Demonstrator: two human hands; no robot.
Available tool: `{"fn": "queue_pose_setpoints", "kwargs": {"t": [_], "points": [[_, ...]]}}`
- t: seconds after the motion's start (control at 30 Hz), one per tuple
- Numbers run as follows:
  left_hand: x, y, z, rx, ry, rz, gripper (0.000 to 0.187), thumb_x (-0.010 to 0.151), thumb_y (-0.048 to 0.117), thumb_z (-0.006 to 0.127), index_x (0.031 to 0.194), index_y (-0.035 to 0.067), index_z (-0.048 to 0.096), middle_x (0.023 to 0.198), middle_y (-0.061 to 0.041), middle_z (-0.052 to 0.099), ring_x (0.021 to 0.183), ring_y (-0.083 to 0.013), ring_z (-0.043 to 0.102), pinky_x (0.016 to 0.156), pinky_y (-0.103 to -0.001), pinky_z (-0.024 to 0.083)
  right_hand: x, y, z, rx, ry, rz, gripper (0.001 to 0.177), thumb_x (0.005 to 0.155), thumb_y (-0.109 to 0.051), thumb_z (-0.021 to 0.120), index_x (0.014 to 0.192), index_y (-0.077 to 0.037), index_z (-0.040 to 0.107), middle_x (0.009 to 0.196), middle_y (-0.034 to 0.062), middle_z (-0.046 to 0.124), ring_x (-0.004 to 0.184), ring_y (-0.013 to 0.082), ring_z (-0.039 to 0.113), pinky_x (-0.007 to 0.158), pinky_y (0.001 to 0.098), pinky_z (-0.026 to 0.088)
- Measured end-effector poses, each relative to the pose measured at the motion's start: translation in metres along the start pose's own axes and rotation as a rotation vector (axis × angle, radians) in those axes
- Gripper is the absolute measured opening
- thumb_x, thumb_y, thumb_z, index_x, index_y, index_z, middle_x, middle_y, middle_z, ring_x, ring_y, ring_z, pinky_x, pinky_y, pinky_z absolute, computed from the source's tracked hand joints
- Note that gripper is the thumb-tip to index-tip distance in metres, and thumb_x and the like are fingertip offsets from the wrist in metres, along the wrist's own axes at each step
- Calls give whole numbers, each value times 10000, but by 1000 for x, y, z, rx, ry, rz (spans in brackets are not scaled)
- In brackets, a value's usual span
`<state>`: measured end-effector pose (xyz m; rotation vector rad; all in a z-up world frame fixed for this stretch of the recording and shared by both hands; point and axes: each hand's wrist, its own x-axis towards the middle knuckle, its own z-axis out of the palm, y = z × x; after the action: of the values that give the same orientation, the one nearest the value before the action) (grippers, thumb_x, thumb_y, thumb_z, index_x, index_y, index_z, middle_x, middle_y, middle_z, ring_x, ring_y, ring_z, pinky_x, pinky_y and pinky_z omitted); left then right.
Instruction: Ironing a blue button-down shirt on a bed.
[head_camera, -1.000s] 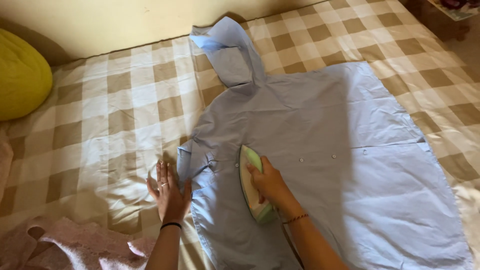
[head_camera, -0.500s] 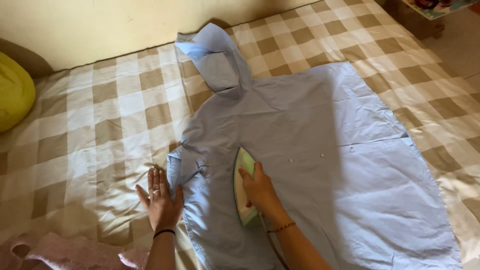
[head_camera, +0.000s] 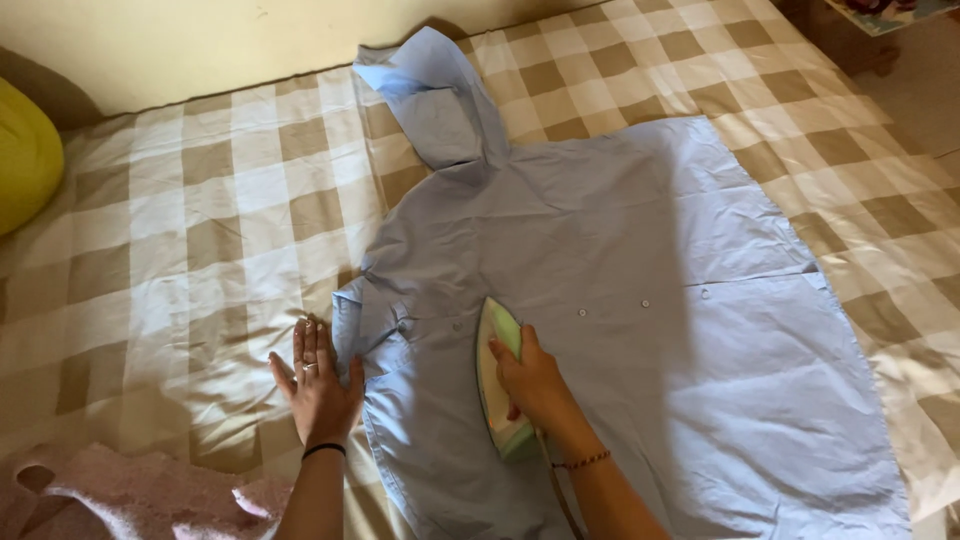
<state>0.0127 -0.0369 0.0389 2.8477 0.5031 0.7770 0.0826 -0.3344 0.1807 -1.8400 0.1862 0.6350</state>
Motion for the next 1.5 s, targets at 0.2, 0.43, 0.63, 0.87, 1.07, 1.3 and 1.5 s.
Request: {"fn": "queue_pose_setpoints", "kwargs": {"t": [0.2,0.43,0.63,0.87,1.07,1.3,1.5], "points": [[8,-1,0,-34,9,-4,710,972,412,532,1557,23,433,1643,-104,422,1596,-204,258,1304,-591,52,-36,31,-24,-58,-17,114,396,945,-389,605,1161,-66,527,602,76,565,403,203,513,371,365,445],[1,-1,0,-32,-7,-8,718,973,408,537,1567,24,412,1651,-115,408,1597,-219,244,1299,-586,48,-22,23,-18,29,58,65,332,962,-365,639,1040,-52,565,621,78,578,393,168,492,362,342,416],[5,2,-5,-55,-16,-16,730,977,435,519,1575,33,396,1660,-102,392,1597,-208,229,1300,-575,42,-38,27,-28,-54,39,84,338,957,-380,606,1067,-69,533,604,64,591,381,179,518,362,352,442],[4,-2,-1,-25,-46,-12,737,995,477,468,1581,39,380,1657,-101,375,1603,-199,204,1306,-565,23,-27,42,-49,42,157,149,366,941,-393,636,1065,-55,575,589,84,569,368,178,480,354,344,397],[3,-1,-2,-34,-42,-22,746,996,494,456,1583,40,382,1659,-97,382,1595,-199,208,1301,-559,20,2,10,-63,170,74,-39,331,982,-357,581,1015,-31,537,582,58,526,367,166,456,356,328,412],[3,0,-3,-36,-31,-15,723,1003,474,454,1579,43,384,1661,-94,383,1604,-204,229,1317,-562,30,-32,31,-50,37,38,180,327,975,-387,612,996,-74,518,551,95,520,344,216,478,345,373,386],[2,1,-3,-27,-32,-17,718,987,462,467,1565,45,391,1657,-100,386,1596,-207,229,1308,-568,37,17,11,-55,92,139,-24,362,983,-384,608,984,-35,514,582,52,552,377,156,507,357,333,428]]}}
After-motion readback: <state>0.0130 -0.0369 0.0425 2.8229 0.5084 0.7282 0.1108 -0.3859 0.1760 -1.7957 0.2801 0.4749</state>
